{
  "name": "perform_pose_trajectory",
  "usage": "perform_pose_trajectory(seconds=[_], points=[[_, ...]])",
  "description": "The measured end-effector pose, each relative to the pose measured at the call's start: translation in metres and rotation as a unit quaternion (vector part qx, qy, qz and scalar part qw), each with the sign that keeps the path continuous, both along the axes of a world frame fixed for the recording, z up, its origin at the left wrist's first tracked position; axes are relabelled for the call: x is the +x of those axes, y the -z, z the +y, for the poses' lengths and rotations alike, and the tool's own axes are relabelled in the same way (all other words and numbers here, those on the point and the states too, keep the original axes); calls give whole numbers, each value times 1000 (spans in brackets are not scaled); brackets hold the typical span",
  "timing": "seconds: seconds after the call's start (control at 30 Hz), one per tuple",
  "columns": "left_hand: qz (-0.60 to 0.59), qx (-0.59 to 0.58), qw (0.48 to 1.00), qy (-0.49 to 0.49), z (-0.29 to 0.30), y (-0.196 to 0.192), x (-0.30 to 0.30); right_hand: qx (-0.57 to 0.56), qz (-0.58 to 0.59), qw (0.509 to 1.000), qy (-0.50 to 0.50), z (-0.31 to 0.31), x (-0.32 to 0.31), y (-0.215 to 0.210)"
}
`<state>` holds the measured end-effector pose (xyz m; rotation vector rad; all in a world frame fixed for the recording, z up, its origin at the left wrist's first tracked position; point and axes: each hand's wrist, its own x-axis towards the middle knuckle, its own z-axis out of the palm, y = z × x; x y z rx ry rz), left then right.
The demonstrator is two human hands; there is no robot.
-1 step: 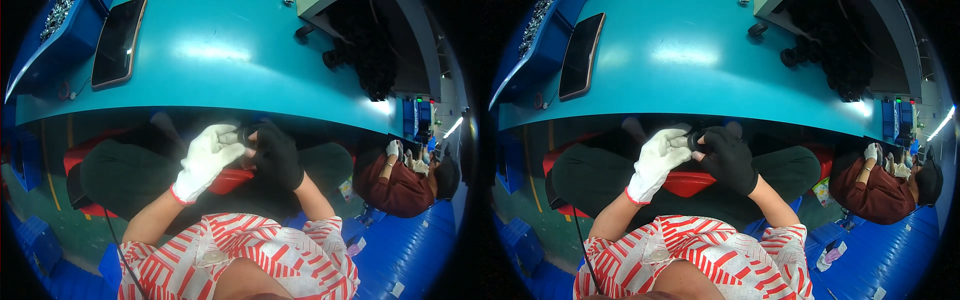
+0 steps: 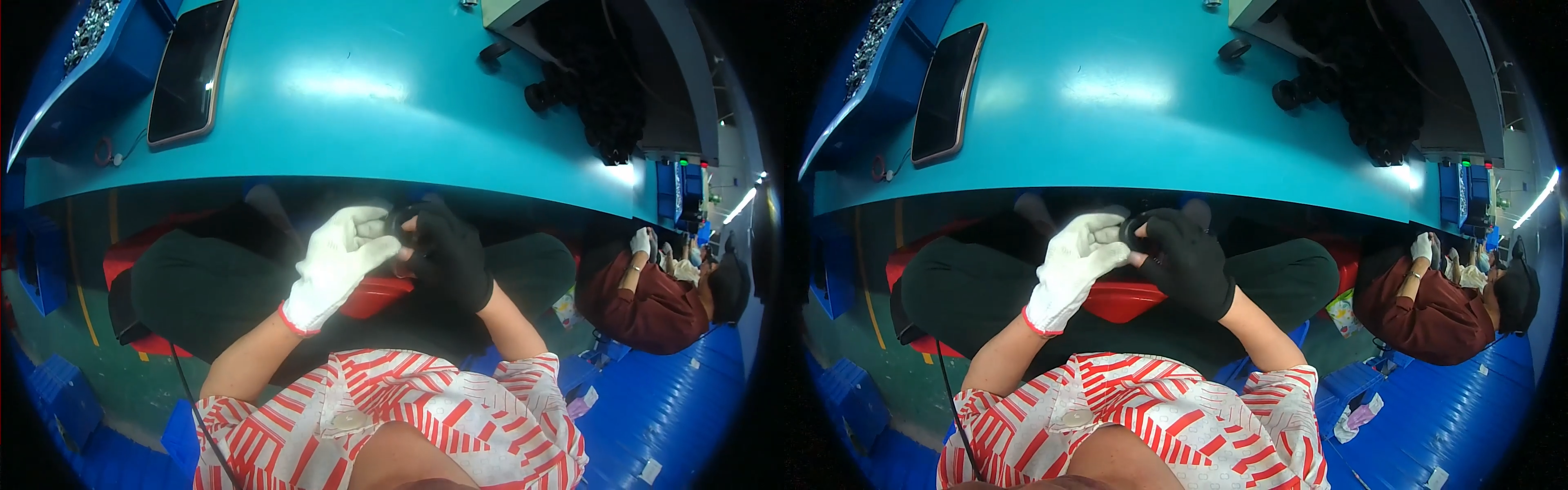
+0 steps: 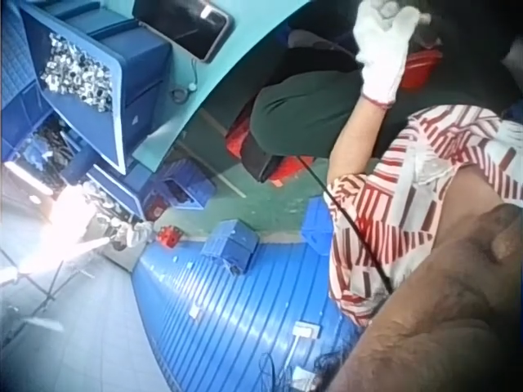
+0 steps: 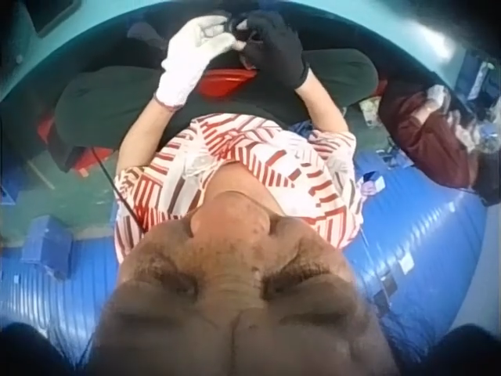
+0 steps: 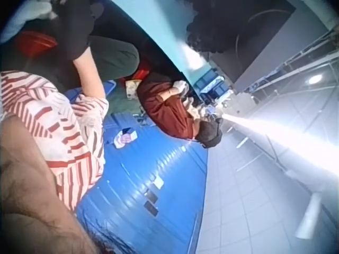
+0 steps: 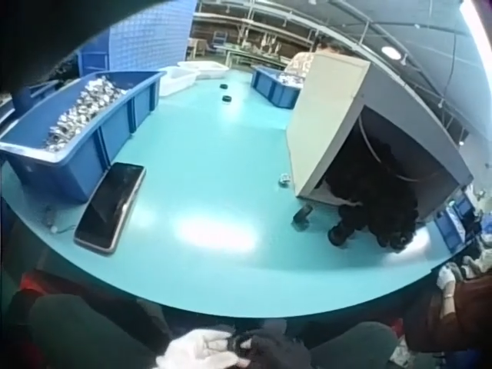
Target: Assembling small metal rings into black plastic components at a factory workbench.
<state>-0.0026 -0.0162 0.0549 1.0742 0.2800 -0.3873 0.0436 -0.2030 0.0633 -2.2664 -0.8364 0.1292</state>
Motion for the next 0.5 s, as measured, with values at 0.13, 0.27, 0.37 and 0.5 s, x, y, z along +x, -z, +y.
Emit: perform_pose_trajectory(seconds=[0.13, 0.27, 0.37, 0.5], points=[[12, -54, 998, -12, -1, 9, -2, -42, -39, 997, -59, 9, 7, -28], [-5, 8, 1000, -4, -1, 13, -2, -22, -154, 981, -115, 1, 47, -51], [-28, 20, 999, -7, -2, 9, -1, -74, -289, 954, 12, 10, 88, -65], [-28, -12, 999, -12, -3, 7, 1, -156, -350, 923, 39, 7, 155, -56]])
